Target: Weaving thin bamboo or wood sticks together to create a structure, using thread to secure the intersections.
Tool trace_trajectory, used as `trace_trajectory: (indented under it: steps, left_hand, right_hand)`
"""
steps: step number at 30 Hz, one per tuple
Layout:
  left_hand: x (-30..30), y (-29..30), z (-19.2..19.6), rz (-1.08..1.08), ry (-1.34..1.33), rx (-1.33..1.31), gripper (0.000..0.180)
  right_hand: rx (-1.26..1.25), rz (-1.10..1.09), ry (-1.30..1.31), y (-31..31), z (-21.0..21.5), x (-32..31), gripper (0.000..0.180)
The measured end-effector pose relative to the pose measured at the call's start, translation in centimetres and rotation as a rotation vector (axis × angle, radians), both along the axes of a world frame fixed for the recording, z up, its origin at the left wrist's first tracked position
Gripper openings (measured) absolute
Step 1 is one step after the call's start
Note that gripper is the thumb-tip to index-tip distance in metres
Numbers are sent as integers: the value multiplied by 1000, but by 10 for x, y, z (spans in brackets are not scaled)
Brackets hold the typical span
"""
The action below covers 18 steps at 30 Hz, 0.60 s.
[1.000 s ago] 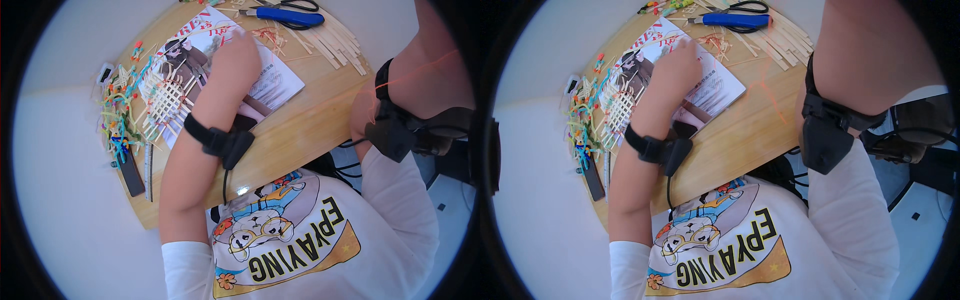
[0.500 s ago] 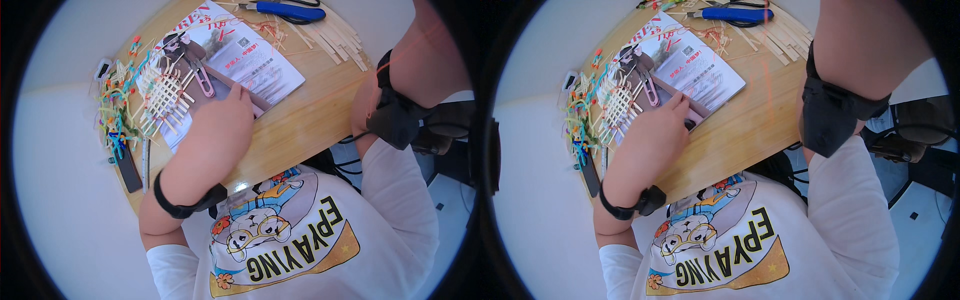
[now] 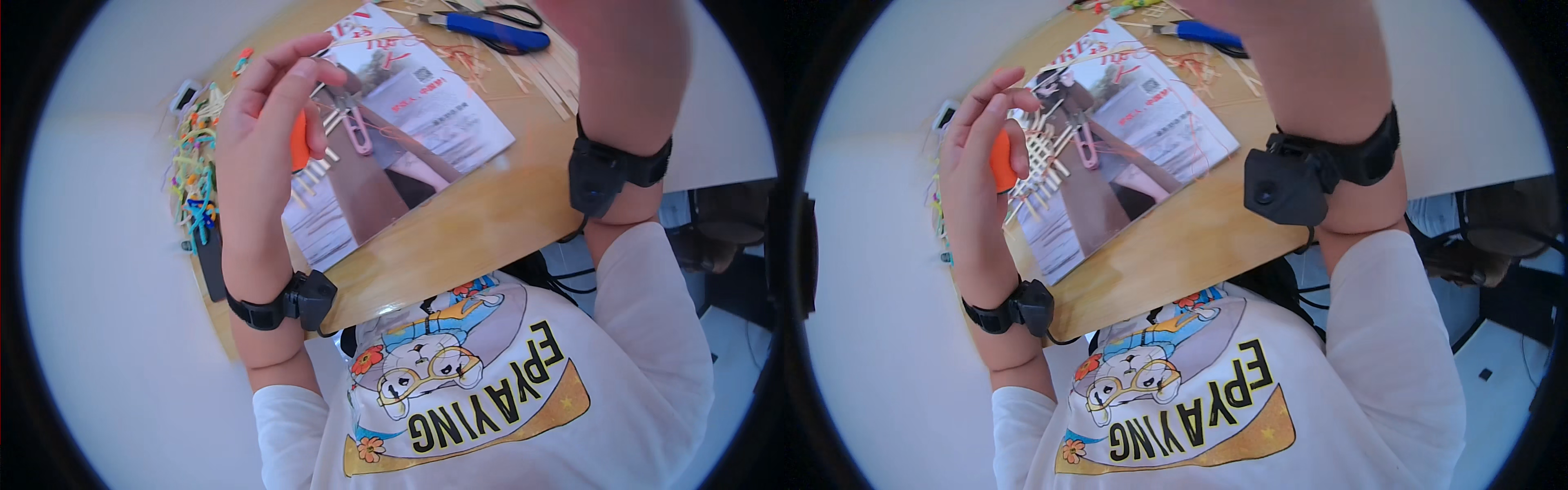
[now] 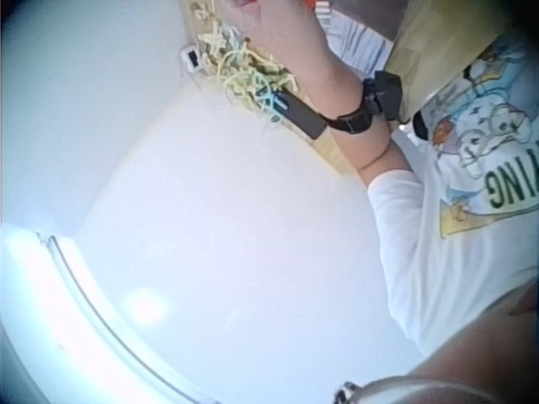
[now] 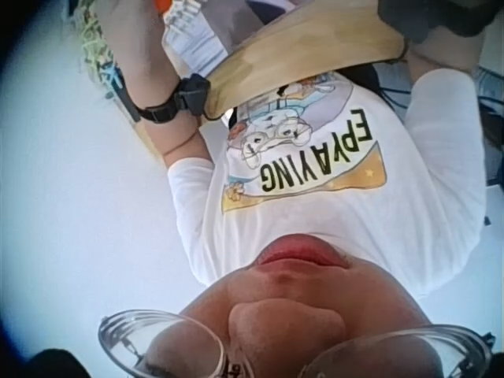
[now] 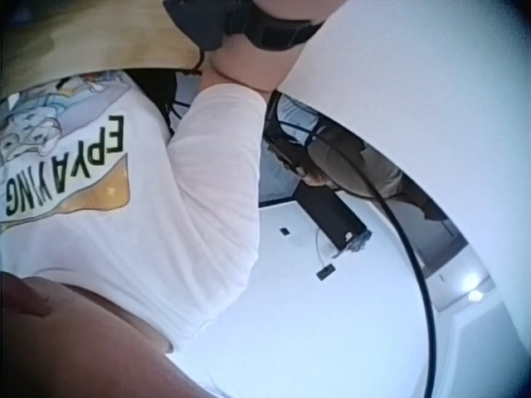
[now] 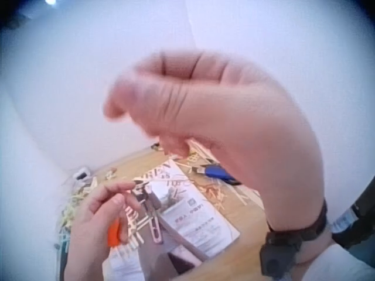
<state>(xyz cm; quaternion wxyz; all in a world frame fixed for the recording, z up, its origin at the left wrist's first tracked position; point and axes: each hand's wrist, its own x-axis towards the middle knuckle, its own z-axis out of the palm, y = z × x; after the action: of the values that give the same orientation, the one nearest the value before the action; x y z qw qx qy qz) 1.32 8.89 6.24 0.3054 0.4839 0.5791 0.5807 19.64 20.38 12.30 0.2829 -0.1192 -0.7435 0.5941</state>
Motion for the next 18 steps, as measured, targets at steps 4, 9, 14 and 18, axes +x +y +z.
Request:
trace_trajectory:
  steps: [4, 9, 14, 18]
  left_hand:
    - [-14, -16, 2, -2, -223, 106, 35]
    - [-26, -35, -7, 59, -268, 117, 37]
    - [-34, -46, -25, 75, -405, 70, 39]
    - [-44, -45, -43, 41, -535, -13, 39]
  right_hand:
    - [-77, 120, -201, 9, 4, -50, 22]
    - [-234, 568, -176, 20, -80, -82, 23]
    - [-467, 745, -174, 6, -109, -88, 21]
    - [-408, 655, -205, 7, -93, -83, 22]
